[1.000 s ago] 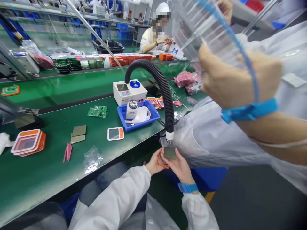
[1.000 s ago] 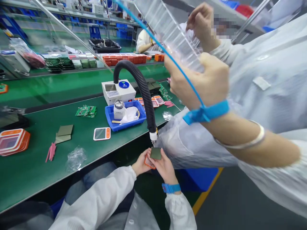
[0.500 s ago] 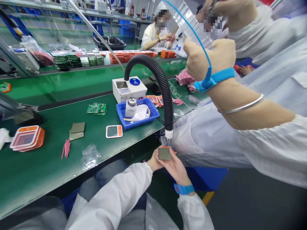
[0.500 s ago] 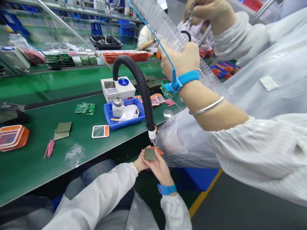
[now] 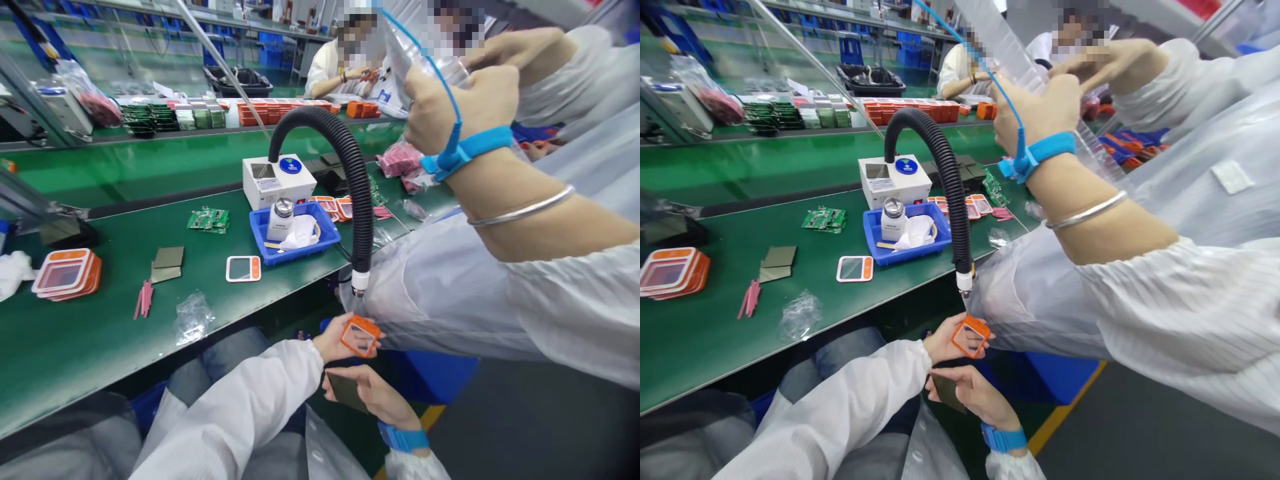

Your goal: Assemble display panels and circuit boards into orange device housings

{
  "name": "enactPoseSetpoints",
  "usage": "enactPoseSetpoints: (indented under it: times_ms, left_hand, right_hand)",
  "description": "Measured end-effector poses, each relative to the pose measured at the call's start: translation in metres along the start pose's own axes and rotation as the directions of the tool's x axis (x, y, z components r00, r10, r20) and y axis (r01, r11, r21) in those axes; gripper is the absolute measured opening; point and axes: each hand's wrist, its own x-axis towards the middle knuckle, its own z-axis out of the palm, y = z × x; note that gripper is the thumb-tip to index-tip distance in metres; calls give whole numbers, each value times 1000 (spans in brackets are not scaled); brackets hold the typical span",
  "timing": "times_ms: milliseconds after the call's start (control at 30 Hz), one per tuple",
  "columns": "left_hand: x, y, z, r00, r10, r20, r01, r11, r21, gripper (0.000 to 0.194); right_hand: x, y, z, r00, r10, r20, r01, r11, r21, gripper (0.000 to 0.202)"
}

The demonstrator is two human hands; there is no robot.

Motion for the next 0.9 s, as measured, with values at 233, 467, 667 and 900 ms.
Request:
enactPoseSetpoints:
  times_ms: [233, 467, 667, 900]
  left_hand:
    - [-24, 0, 3, 962, 177, -208, -147, 978, 150, 35]
    - [-72, 9, 2, 797, 467, -384, -353, 875, 331, 28]
    - [-172, 17, -3, 832, 408, -377, -368, 913, 176, 27]
    - [-280, 13, 39, 712, 620, -331, -660, 751, -13, 28]
  right_hand:
    - [9, 14, 0, 998, 26, 62, -20, 995, -94, 49]
    - [28, -1, 25, 957, 139, 253, -92, 977, -191, 66]
    - [64, -39, 77, 968, -132, 213, 150, 986, -72, 65]
    - [105, -53, 144, 917, -218, 334, 218, 975, 39, 66]
